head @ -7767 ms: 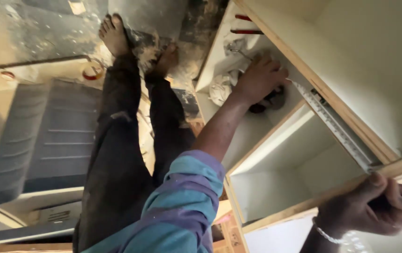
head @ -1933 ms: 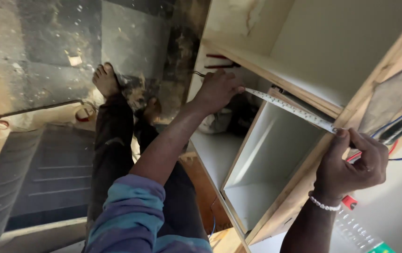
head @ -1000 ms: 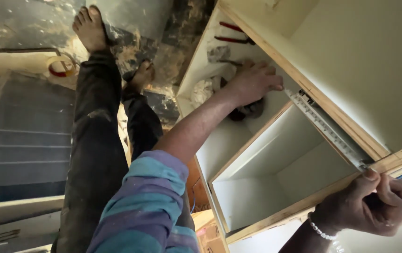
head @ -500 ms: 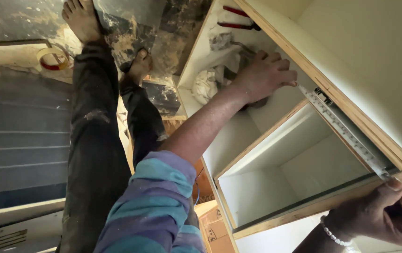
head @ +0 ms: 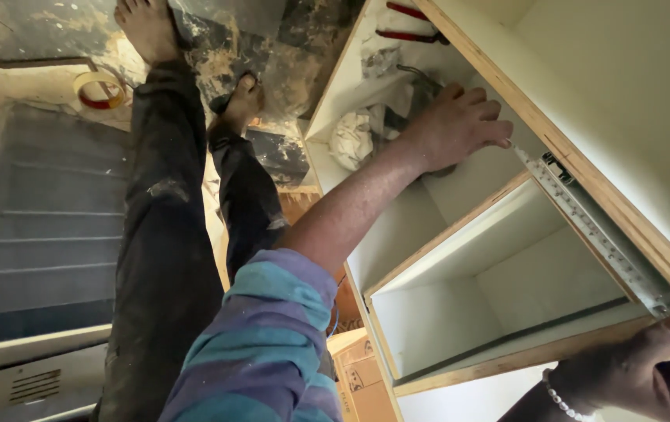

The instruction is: The recorder uses a measuring tape and pencil to mark dimensions on various wooden furniture components and panels in a workshop.

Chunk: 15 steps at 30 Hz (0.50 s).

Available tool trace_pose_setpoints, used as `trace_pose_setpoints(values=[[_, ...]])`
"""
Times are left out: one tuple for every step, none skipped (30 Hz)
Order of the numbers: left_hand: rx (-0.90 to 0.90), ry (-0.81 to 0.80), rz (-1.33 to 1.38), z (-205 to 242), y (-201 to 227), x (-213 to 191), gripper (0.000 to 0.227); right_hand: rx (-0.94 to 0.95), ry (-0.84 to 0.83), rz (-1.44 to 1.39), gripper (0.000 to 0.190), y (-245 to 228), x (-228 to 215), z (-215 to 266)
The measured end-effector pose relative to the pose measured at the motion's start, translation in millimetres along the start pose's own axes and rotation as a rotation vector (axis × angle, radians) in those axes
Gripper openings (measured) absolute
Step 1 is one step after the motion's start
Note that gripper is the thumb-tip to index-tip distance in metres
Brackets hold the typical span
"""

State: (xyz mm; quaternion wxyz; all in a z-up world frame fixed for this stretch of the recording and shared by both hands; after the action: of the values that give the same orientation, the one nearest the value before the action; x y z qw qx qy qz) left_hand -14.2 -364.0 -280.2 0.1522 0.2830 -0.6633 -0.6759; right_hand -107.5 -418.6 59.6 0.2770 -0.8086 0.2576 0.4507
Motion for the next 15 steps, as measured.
trace_pose_setpoints(values=[[-0.018, -0.012, 0.027, 0, 1, 2, 0.018, -0.007, -0.004, 0.002, 0.033, 3, -1, -1], [-0.021, -0.014, 0.029, 0, 2, 0, 0.018, -0.005, -0.007, 0.004, 0.033, -1, -2, 0], [-0.017, -0.046, 0.013, -3, 1, -2, 0.019, 0.023, -0.019, 0.008, 0.031, -3, 0, 2], [-0.014, -0.078, -0.003, -5, 0, -3, 0.020, 0.052, -0.031, 0.012, 0.029, -5, 2, 3], [-0.006, -0.083, 0.000, -7, 0, -4, 0.020, 0.055, -0.024, 0.017, 0.029, 0, 0, 4], [-0.017, -0.119, 0.033, -7, -2, -3, 0.020, 0.013, -0.027, 0.033, 0.030, 2, 0, 5], [-0.038, -0.156, 0.077, -4, 0, 1, 0.020, -0.029, -0.041, 0.058, 0.031, 3, -5, 5], [-0.040, -0.165, 0.090, -2, 0, 3, 0.020, -0.026, -0.047, 0.072, 0.031, -7, -2, 3], [0.001, -0.090, 0.055, -1, 1, 0, 0.018, -0.014, -0.032, 0.117, 0.035, -14, 3, -1], [0.041, -0.016, 0.020, 0, 2, -4, 0.017, -0.001, -0.018, 0.160, 0.040, -22, 8, -4], [0.038, -0.011, 0.015, -2, 0, -5, 0.017, -0.004, -0.019, 0.153, 0.040, -22, 4, 0], [0.032, -0.010, 0.034, -3, -1, -7, 0.018, -0.004, -0.074, 0.144, 0.040, -21, 3, 4], [0.024, -0.009, 0.054, -4, -2, -8, 0.020, -0.002, -0.131, 0.132, 0.042, -20, 1, 9], [0.021, -0.004, 0.048, -6, -3, -10, 0.020, -0.005, -0.133, 0.124, 0.042, -32, 12, 6], [0.014, -0.037, 0.060, -4, -2, -9, 0.019, 0.100, -0.127, 0.192, 0.051, -39, 19, 4]])
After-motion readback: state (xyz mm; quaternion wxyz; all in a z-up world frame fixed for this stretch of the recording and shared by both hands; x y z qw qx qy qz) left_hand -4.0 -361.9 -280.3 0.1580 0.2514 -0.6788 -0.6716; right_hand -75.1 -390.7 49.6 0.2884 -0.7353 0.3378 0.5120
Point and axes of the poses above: each hand's wrist, its own z-axis away from the middle knuckle, its own x-axis out of the palm, y = z × x, the point moved 6 cm from there along -z, towards the middle knuckle, and after that the axes turned 6 degrees about y, right-handed, at the moved point
